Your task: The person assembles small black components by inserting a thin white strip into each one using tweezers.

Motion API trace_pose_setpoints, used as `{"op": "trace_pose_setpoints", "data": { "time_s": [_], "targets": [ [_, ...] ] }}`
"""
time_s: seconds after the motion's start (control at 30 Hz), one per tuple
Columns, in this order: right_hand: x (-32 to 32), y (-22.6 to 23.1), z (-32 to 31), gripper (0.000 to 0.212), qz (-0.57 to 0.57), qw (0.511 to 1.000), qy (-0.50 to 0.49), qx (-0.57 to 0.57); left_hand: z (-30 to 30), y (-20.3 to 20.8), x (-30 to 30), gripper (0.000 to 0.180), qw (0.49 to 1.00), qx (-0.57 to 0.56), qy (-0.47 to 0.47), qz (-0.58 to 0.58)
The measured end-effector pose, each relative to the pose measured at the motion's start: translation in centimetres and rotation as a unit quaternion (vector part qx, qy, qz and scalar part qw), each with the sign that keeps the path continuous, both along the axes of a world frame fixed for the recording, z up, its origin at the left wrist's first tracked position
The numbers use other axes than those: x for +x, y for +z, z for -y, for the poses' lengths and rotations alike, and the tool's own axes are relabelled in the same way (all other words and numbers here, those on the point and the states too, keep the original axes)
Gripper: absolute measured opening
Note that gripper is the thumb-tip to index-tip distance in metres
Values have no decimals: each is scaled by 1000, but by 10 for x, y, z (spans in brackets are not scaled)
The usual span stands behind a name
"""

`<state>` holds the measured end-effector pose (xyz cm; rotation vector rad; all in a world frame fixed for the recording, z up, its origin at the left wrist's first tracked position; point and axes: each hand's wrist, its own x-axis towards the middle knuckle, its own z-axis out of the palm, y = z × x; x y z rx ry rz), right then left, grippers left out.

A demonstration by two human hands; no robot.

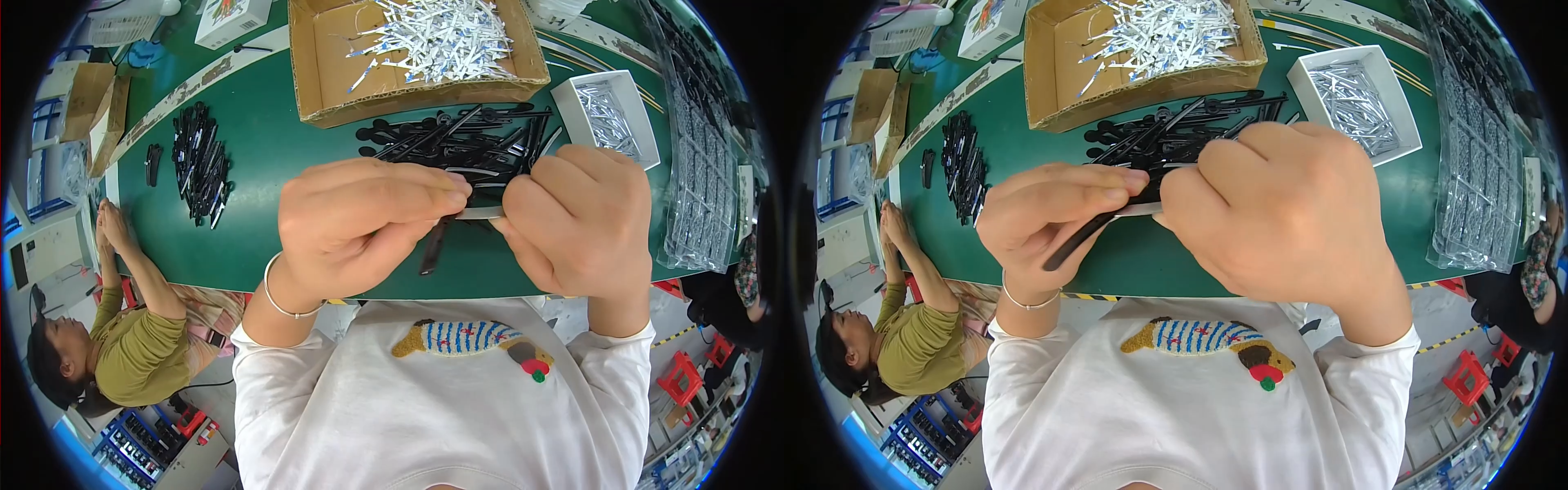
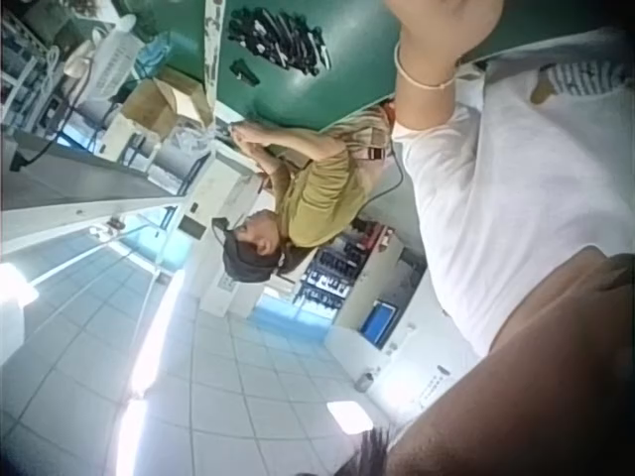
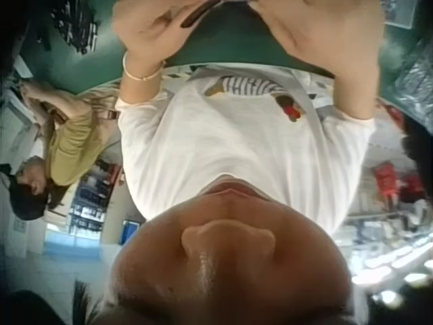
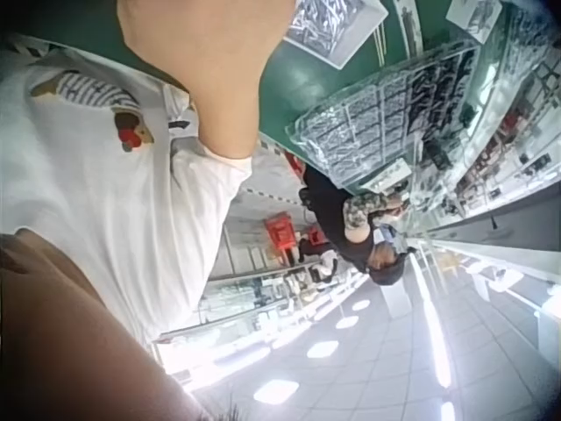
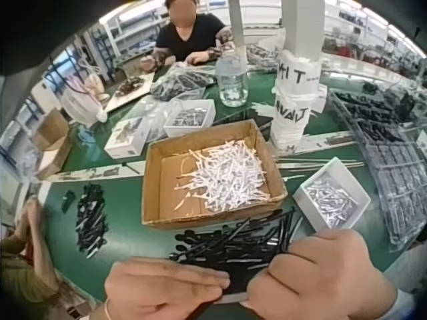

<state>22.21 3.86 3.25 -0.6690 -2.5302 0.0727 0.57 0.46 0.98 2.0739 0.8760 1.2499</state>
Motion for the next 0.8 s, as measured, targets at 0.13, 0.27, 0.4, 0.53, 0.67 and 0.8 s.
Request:
{"op": "trace_pose_setpoints", "data": {
  "time_s": [0.13,0.27,0.4,0.53,0.67,0.8],
  "targets": [
    [10,-1,-16,25,-136,988,66,-23,-2,-2,2,12,997,-14,-10,78],
    [2,2,-20,34,-228,971,45,-59,-1,-1,6,14,996,-58,21,71],
    [-20,-9,-2,41,-163,981,86,-60,7,7,1,14,947,-310,-17,85],
    [-22,-16,-5,28,-137,974,143,-108,10,11,-10,6,876,-472,-77,71],
    [-32,-15,10,21,-136,967,140,-166,32,-1,-17,10,842,-518,-69,134],
    [-30,-19,1,15,-64,976,37,-203,61,-4,-47,14,933,-242,249,-95]
  ]
}}
